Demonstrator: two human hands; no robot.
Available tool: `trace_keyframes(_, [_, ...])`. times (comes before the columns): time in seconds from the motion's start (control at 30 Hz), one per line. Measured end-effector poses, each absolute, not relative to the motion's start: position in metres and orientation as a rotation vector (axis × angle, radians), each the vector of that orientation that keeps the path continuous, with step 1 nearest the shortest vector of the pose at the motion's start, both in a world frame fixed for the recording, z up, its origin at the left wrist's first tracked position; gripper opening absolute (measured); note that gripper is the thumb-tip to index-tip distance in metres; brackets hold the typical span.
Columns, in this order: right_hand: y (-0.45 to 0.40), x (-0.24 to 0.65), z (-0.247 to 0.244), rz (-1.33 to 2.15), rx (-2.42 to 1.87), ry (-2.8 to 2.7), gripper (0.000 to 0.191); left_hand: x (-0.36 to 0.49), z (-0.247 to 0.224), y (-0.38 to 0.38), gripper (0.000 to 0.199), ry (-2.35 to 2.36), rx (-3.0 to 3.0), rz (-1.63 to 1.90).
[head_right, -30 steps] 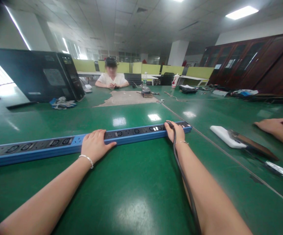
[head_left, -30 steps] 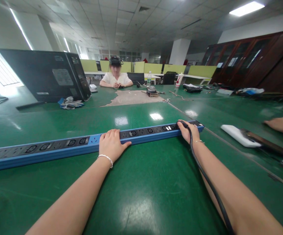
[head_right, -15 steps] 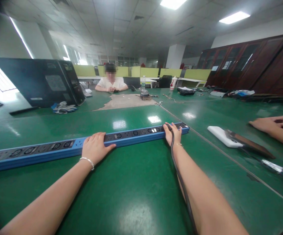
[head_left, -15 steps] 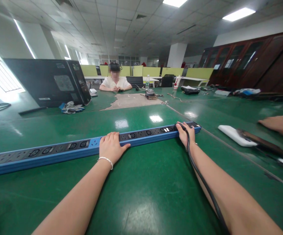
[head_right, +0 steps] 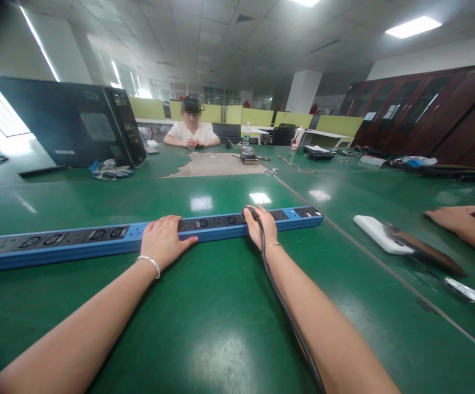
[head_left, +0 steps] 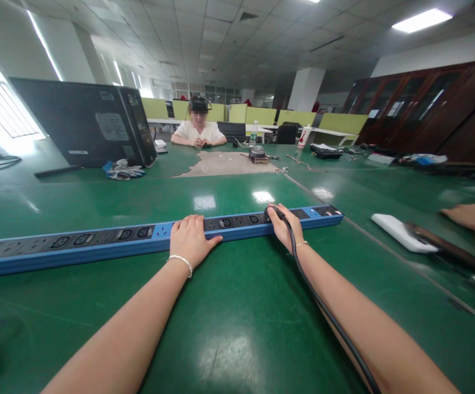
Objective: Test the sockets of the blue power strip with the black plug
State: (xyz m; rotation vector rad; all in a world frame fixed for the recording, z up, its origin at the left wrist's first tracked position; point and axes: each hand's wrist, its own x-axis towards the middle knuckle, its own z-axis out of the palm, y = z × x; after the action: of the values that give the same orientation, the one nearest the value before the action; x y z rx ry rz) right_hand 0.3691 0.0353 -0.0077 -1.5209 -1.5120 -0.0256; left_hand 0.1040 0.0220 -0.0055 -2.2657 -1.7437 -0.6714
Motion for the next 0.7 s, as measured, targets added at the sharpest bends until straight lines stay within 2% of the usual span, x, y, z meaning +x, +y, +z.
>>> trace_keyframes(0.3, [0.034,0.36,-0.006,-0.069,-1.682,-1.531,0.039,0.104,-0.007,0.022,0.065,-1.736,-2.272,-0.699])
trace_keyframes(0.57, [0.029,0.353,-0.018,-0.296,-1.742,-1.548,0.04,0.104,-0.008,0.023,0.065,-1.724,-2.254,-0.678])
trace_keyframes(0.7, [0.027,0.349,-0.021,-0.303,-1.765,-1.519,0.039,0.104,-0.008,0.023,0.065,-1.719,-2.241,-0.681])
